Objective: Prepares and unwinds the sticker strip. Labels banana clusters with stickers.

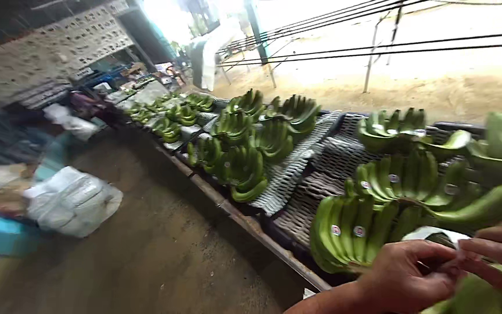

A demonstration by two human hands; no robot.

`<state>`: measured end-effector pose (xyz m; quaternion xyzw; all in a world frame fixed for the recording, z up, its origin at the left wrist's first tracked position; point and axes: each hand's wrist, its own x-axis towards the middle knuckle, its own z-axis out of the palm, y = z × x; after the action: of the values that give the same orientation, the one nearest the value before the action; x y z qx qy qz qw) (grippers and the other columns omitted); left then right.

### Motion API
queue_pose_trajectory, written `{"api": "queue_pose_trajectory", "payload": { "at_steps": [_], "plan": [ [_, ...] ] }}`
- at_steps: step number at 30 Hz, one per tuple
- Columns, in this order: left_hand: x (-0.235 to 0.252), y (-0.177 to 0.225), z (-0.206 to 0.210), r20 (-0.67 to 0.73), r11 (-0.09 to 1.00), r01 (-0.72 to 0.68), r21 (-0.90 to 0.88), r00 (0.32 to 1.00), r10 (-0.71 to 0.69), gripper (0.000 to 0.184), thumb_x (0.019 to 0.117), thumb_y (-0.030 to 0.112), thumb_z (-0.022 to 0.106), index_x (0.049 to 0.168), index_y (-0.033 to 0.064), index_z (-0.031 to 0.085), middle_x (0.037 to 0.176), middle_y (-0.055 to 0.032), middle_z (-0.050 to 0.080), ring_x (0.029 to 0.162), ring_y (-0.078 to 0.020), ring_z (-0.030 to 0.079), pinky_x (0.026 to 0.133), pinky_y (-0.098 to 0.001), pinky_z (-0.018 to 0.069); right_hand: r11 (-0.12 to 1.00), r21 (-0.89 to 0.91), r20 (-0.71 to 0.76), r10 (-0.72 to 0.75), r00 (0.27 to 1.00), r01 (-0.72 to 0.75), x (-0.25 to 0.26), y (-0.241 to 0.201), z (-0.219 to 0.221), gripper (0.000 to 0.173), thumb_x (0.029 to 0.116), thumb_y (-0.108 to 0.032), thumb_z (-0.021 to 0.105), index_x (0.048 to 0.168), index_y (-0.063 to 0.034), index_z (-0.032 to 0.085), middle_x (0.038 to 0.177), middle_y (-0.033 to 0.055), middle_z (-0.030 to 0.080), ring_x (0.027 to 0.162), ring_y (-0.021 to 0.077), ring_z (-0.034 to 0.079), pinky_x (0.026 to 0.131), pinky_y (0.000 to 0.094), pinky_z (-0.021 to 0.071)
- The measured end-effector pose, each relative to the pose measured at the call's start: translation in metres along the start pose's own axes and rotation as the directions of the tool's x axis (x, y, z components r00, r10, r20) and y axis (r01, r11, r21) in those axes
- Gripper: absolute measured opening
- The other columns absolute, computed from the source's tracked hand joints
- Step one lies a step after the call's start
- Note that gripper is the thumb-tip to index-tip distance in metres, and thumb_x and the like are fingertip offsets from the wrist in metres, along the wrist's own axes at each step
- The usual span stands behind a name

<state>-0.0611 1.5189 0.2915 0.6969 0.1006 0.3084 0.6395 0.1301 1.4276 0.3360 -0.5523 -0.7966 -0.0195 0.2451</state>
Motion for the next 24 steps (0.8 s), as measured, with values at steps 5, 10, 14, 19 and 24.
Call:
{"api": "queue_pose_trajectory", "payload": {
  "at_steps": [5, 10, 14, 19, 24],
  "plan": [
    [0.015, -0.022, 0.071, -0.012, 0.999, -0.033, -0.004, 0.999, 0.033, 0.019, 0.0912, -0.006, 0.063, 0.108, -0.013, 0.068, 0.101, -0.01, 0.068, 0.094, -0.0026, 0.065, 0.085, -0.0192, 0.0555, 0.989, -0.147, -0.28, -0.052, 0.959, 0.011, -0.067, 0.031, -0.01, 0.023, 0.1054, -0.027, 0.052, 0.107, -0.0121, 0.07, 0.093, 0.0089, 0.069, 0.091, 0.0249, 0.064, 0.086, 0.0394, 0.0482],
    [0.027, -0.027, 0.115, -0.07, 0.998, 0.038, -0.046, 0.997, -0.041, 0.022, 0.0899, -0.005, 0.064, 0.112, -0.0087, 0.069, 0.105, -0.0068, 0.071, 0.095, -0.0041, 0.068, 0.086, -0.0221, 0.0588, 0.995, -0.097, -0.295, 0.006, 0.955, -0.036, -0.106, 0.05, -0.04, 0.021, 0.1057, -0.03, 0.055, 0.107, -0.0139, 0.068, 0.093, 0.006, 0.063, 0.096, 0.0202, 0.058, 0.089, 0.0307, 0.0441],
    [0.036, -0.036, 0.123, -0.048, 0.991, -0.069, 0.115, 0.996, 0.075, 0.017, 0.091, -0.005, 0.064, 0.106, -0.0086, 0.07, 0.1, -0.0082, 0.069, 0.096, -0.0044, 0.066, 0.087, -0.0195, 0.0562, 0.993, -0.115, -0.245, 0.001, 0.97, -0.03, -0.11, 0.063, -0.038, 0.025, 0.1049, -0.029, 0.053, 0.095, -0.0117, 0.069, 0.083, 0.0055, 0.062, 0.084, 0.0218, 0.058, 0.078, 0.0337, 0.045],
    [0.049, -0.054, 0.114, 0.032, 0.858, -0.231, 0.459, 0.969, 0.244, 0.013, 0.0885, -0.002, 0.064, 0.098, -0.0046, 0.072, 0.093, -0.0127, 0.07, 0.093, -0.0104, 0.067, 0.088, -0.0176, 0.0528, 0.991, -0.136, -0.198, -0.03, 0.98, 0.003, -0.099, 0.081, -0.018, 0.022, 0.0982, -0.017, 0.053, 0.083, -0.0108, 0.068, 0.076, 0.0049, 0.065, 0.074, 0.0224, 0.06, 0.066, 0.0352, 0.0455],
    [0.055, -0.066, 0.101, -0.032, 0.866, -0.094, 0.492, 0.992, 0.126, 0.017, 0.0914, 0.002, 0.063, 0.103, -0.0019, 0.075, 0.088, -0.0121, 0.069, 0.085, -0.011, 0.067, 0.083, -0.0191, 0.054, 0.978, 0.207, -0.035, 0.013, 0.999, -0.006, -0.073, 0.124, -0.019, 0.014, 0.0887, -0.014, 0.064, 0.079, -0.0085, 0.073, 0.078, 0.0059, 0.071, 0.077, 0.0195, 0.068, 0.069, 0.0345, 0.0537]
  ]
}}
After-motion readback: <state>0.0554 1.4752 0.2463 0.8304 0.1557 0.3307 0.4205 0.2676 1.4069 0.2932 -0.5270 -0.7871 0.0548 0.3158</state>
